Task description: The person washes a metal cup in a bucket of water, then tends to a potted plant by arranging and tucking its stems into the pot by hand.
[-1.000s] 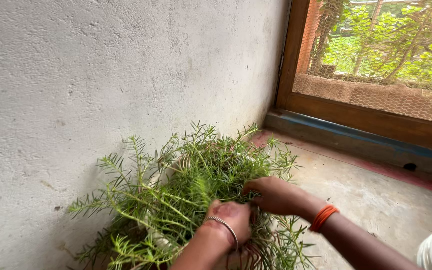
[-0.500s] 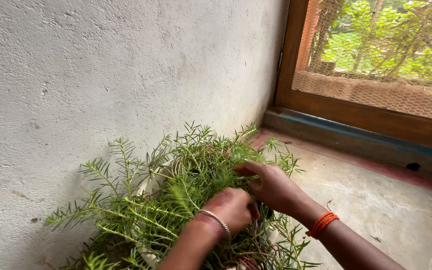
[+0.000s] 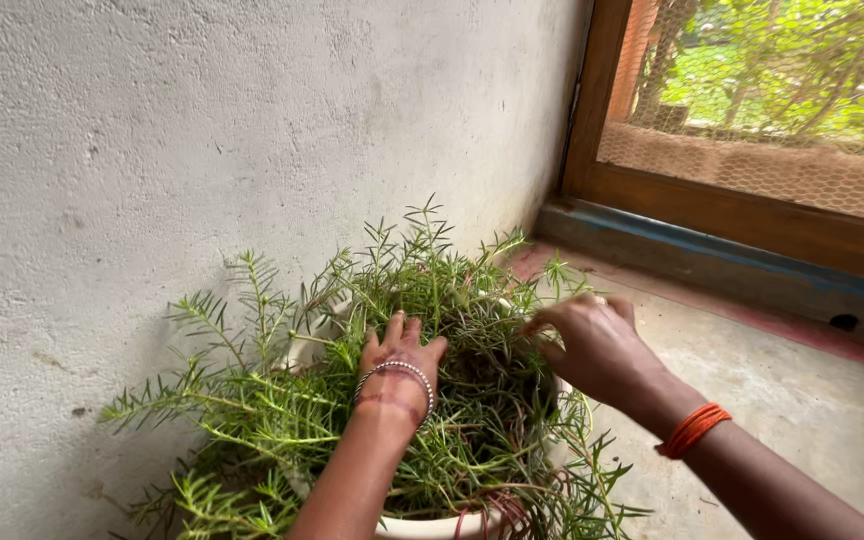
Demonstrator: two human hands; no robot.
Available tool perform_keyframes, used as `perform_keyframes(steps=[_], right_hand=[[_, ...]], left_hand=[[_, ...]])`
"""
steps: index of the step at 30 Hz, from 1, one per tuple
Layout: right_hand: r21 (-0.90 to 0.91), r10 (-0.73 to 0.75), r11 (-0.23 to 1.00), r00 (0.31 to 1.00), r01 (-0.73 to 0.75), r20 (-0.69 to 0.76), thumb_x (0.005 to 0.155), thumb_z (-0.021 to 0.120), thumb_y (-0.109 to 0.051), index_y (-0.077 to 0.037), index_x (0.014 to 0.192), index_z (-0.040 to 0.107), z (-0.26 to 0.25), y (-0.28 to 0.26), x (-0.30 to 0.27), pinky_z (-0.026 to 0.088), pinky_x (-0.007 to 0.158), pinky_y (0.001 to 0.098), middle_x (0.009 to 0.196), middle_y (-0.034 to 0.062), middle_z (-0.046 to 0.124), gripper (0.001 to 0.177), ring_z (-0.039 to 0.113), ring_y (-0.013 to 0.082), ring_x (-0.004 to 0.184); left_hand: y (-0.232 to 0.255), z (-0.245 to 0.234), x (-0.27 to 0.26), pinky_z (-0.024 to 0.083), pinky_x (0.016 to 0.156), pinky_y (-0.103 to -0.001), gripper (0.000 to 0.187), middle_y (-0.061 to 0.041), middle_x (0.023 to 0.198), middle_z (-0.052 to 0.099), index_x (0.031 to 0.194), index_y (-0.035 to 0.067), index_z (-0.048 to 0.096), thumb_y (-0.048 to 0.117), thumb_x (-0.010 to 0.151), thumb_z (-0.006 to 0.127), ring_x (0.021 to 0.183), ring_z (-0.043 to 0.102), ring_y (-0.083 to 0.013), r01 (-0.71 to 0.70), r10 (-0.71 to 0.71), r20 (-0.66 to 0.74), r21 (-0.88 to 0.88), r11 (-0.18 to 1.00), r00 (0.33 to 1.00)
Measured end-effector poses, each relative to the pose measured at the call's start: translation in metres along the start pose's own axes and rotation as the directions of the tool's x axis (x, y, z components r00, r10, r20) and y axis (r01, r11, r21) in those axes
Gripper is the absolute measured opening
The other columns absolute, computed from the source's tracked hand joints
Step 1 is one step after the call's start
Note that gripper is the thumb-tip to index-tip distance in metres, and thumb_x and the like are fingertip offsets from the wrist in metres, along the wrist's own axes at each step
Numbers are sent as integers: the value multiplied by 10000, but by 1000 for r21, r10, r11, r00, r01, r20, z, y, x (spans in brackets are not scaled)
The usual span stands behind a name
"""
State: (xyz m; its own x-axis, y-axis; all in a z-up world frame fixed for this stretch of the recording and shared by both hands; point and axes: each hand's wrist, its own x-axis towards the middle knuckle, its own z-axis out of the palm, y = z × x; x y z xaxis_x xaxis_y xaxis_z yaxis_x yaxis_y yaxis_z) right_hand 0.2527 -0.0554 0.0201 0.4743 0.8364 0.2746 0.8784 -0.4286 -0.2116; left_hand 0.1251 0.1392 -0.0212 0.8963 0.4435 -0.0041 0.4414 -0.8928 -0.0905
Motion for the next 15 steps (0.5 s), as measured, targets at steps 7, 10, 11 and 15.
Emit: perform_keyframes(steps=[7, 10, 11, 15], right_hand=[[103, -76, 993, 968, 52, 241, 991, 472, -48, -174, 1124, 738, 43, -47, 6, 582, 1033, 331, 1165, -3, 755, 323, 724, 168, 1075], [-141, -128, 978, 977, 152, 170, 878, 601, -10, -135, 1187, 706, 63, -39, 11, 465, 1073, 439, 1260, 74, 678, 350, 610, 258, 1195], [-141, -127, 978, 977, 152, 171, 878, 601, -10, -135, 1187, 706, 66, -33, 11, 465, 1073, 439, 1260, 74, 678, 350, 610, 258, 1195], [-81, -136, 987, 989, 141, 59, 774, 701, -92, -85, 1277, 638, 72, -24, 13, 449, 1032, 434, 1293, 90, 658, 507, 561, 312, 1204]], left_hand=[[30, -27, -28, 153, 1224, -609, 532, -109, 1703, 182, 1485, 231, 502, 271, 973, 641, 1572, 131, -363, -34, 5, 216, 133, 991, 976], [29, -36, -40, 163, 1217, -605, 558, -143, 1698, 208, 1475, 214, 533, 302, 946, 688, 1563, 167, -387, -50, 10, 213, 183, 982, 977], [30, -38, -42, 163, 1217, -605, 558, -143, 1698, 208, 1475, 214, 533, 302, 946, 688, 1563, 167, -387, -51, 10, 214, 182, 982, 977], [35, -31, -40, 190, 1194, -606, 480, -132, 1644, 285, 1371, 168, 626, 311, 919, 703, 1530, 212, -380, -60, 24, 184, 195, 979, 983]])
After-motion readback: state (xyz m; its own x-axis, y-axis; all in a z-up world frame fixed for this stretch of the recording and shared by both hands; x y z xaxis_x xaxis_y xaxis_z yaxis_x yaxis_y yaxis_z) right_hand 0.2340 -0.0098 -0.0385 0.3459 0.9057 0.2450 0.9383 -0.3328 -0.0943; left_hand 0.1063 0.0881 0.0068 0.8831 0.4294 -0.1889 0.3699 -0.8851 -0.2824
